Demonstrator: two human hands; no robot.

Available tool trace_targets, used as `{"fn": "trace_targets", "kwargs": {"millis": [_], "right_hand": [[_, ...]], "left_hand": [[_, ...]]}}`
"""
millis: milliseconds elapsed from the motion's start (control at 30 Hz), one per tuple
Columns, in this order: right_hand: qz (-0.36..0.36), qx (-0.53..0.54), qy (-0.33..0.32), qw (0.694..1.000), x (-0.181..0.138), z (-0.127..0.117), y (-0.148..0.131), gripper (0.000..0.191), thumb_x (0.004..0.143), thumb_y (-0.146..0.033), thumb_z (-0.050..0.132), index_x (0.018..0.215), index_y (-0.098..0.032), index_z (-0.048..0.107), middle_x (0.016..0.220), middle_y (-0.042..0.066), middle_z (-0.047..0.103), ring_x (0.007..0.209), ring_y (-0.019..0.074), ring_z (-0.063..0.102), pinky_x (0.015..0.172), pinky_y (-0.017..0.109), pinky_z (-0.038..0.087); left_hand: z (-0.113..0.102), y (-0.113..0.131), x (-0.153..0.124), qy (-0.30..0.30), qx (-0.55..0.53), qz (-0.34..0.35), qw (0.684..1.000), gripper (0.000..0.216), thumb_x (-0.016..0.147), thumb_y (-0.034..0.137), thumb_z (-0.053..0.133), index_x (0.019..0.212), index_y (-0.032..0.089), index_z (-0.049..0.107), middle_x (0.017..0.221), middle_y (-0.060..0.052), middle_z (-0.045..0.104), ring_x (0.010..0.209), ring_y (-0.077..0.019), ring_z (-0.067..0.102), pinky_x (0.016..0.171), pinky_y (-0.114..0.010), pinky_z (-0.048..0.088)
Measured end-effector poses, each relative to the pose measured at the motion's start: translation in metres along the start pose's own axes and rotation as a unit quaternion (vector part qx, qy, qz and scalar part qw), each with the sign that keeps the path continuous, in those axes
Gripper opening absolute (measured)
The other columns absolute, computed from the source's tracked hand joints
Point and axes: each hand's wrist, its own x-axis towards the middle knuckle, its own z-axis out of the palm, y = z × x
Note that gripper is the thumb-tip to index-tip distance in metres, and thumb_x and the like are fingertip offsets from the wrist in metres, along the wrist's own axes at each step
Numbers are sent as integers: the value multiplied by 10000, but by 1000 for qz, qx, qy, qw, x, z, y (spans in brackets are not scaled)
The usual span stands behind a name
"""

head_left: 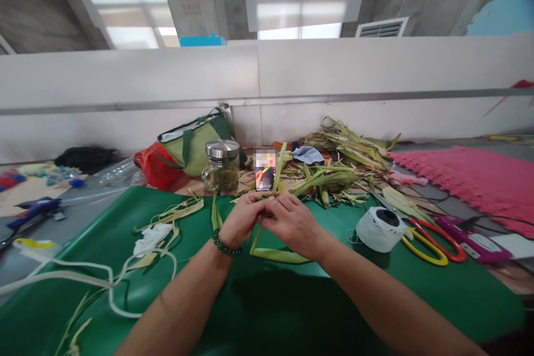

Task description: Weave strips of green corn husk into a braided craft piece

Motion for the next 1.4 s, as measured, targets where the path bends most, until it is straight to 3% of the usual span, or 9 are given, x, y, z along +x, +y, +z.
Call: {"fn": "trace_targets", "kwargs": {"millis": [100,233,367,467,867,1033,1167,1267,1400], "right_hand": [[1,8,16,1000,0,1,0,190,876,-156,519,737,-191,643,762,43,597,747,174,489,715,319,400],[98,182,78,975,-2,0,0,177,890,-187,506,783,-183,647,806,46,651,749,151,537,718,281,447],[351,350,104,862,-2,0,7,157,818,-290,604,714,-178,637,625,1,593,568,112,509,533,226,419],[439,417,77,793,0,-1,14,240,736,-354,653,592,-168,604,528,-23,513,492,91,430,452,212,350],[482,516,65,705,1,4,20,283,702,-406,649,603,-179,512,555,-29,517,521,94,454,488,218,378],[459,606,-53,648,-3,-2,26,326,648,-342,715,689,-209,420,517,-71,520,465,96,502,448,208,403],[362,652,-108,658,-8,-20,39,136,775,-305,617,770,-182,559,667,3,666,615,143,639,605,277,519],[281,668,-115,679,-10,-26,45,193,805,-307,605,940,-182,664,885,47,716,850,180,672,772,310,521],[279,568,-56,772,-9,-19,41,219,817,-370,612,769,-184,719,693,21,682,659,145,629,611,240,485]], "left_hand": [[0,0,-1,-9,9,-2,1000,285,508,251,807,752,113,758,651,-50,702,616,-120,584,610,-209,441],[-4,1,0,-4,42,16,999,277,526,252,807,761,113,756,717,-65,722,682,-147,618,668,-233,463],[-7,1,-1,-8,42,2,999,317,509,298,825,770,133,752,737,-59,725,688,-162,639,721,-290,498],[-8,1,-1,-25,52,4,998,347,515,357,827,768,132,746,736,-61,722,659,-155,637,685,-283,507],[-5,3,-3,-37,82,22,996,325,577,356,801,802,131,737,742,-49,713,684,-133,627,685,-241,511],[-11,6,0,-5,112,46,993,304,585,354,787,782,133,722,731,-39,705,652,-136,622,682,-266,515],[-16,11,1,28,150,82,985,259,600,326,759,765,133,707,616,-8,663,592,-135,598,634,-265,508],[-16,12,1,19,190,101,976,198,645,304,702,741,130,695,622,-13,666,614,-147,605,643,-268,501],[-9,7,-1,7,239,111,965,152,657,258,655,732,129,683,631,-19,670,619,-153,601,626,-263,490]]}}
